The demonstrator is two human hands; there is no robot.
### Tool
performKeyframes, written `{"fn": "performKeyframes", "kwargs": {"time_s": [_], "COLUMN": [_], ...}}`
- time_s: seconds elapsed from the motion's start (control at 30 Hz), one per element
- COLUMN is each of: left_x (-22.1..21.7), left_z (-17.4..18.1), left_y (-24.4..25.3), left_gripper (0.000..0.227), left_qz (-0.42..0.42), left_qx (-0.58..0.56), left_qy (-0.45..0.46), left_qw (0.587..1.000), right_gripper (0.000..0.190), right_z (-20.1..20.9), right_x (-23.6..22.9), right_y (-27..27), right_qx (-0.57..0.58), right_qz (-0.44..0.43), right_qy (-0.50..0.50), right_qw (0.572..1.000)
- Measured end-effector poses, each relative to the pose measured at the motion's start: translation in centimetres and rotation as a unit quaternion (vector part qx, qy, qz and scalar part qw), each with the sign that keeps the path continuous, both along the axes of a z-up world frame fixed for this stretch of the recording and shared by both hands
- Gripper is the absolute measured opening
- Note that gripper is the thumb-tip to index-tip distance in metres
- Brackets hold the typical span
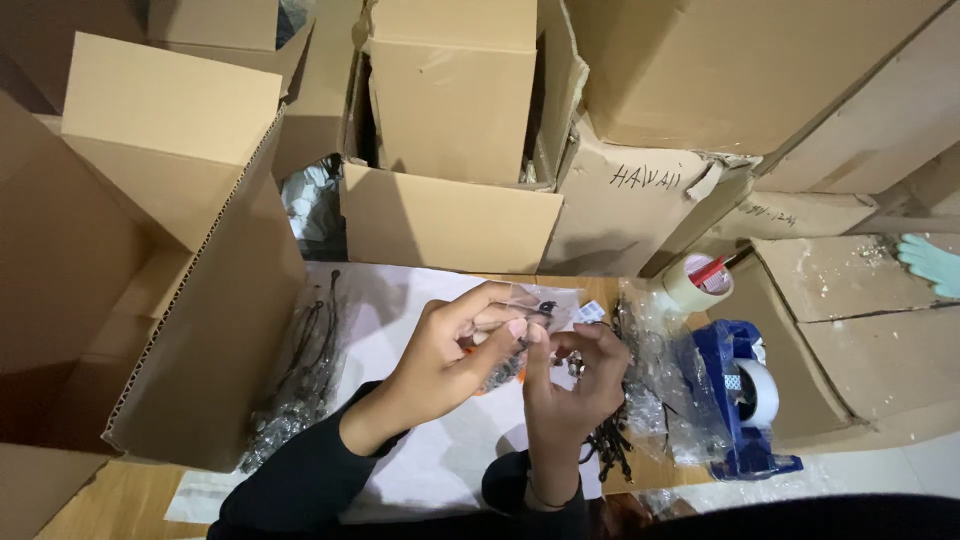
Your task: The person takes decorative beaded accessories from a pile, places each one into a small individual plastic bag, and then tucks these bagged items into a bright orange pouch.
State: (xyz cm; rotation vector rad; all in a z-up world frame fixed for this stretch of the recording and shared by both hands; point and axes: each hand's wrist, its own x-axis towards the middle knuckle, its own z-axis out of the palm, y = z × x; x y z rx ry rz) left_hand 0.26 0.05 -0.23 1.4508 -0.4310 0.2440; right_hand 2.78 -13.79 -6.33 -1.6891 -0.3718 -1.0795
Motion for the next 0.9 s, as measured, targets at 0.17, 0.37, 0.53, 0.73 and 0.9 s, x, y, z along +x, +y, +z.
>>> {"fn": "performKeyframes", "kwargs": {"time_s": [0.17, 0.37, 0.53, 0.73, 0.9], "left_x": [0.0, 0.9, 1.0, 1.1, 0.6], "left_z": [0.1, -1.4, -1.4, -1.4, -0.8], "left_y": [-0.4, -0.9, -0.1, -0.4, -0.6], "left_gripper": [0.030, 0.017, 0.018, 0.018, 0.015], "left_qz": [0.018, 0.072, 0.052, 0.071, 0.084], "left_qx": [-0.004, -0.020, 0.006, 0.018, 0.048], "left_qy": [0.017, 0.004, 0.008, 0.001, -0.040], "left_qw": [1.000, 0.997, 0.999, 0.997, 0.994], "right_gripper": [0.024, 0.024, 0.025, 0.014, 0.023], "right_z": [-0.7, -2.2, -2.1, -2.5, -2.1], "right_x": [1.1, 1.6, 1.0, 1.4, 0.9], "right_y": [-0.8, -1.4, -2.1, -3.2, -3.2], "right_qx": [0.053, 0.060, -0.042, -0.002, 0.027], "right_qz": [0.094, 0.320, 0.248, 0.342, 0.346], "right_qy": [0.054, 0.097, 0.128, 0.165, 0.184], "right_qw": [0.993, 0.941, 0.959, 0.925, 0.919]}}
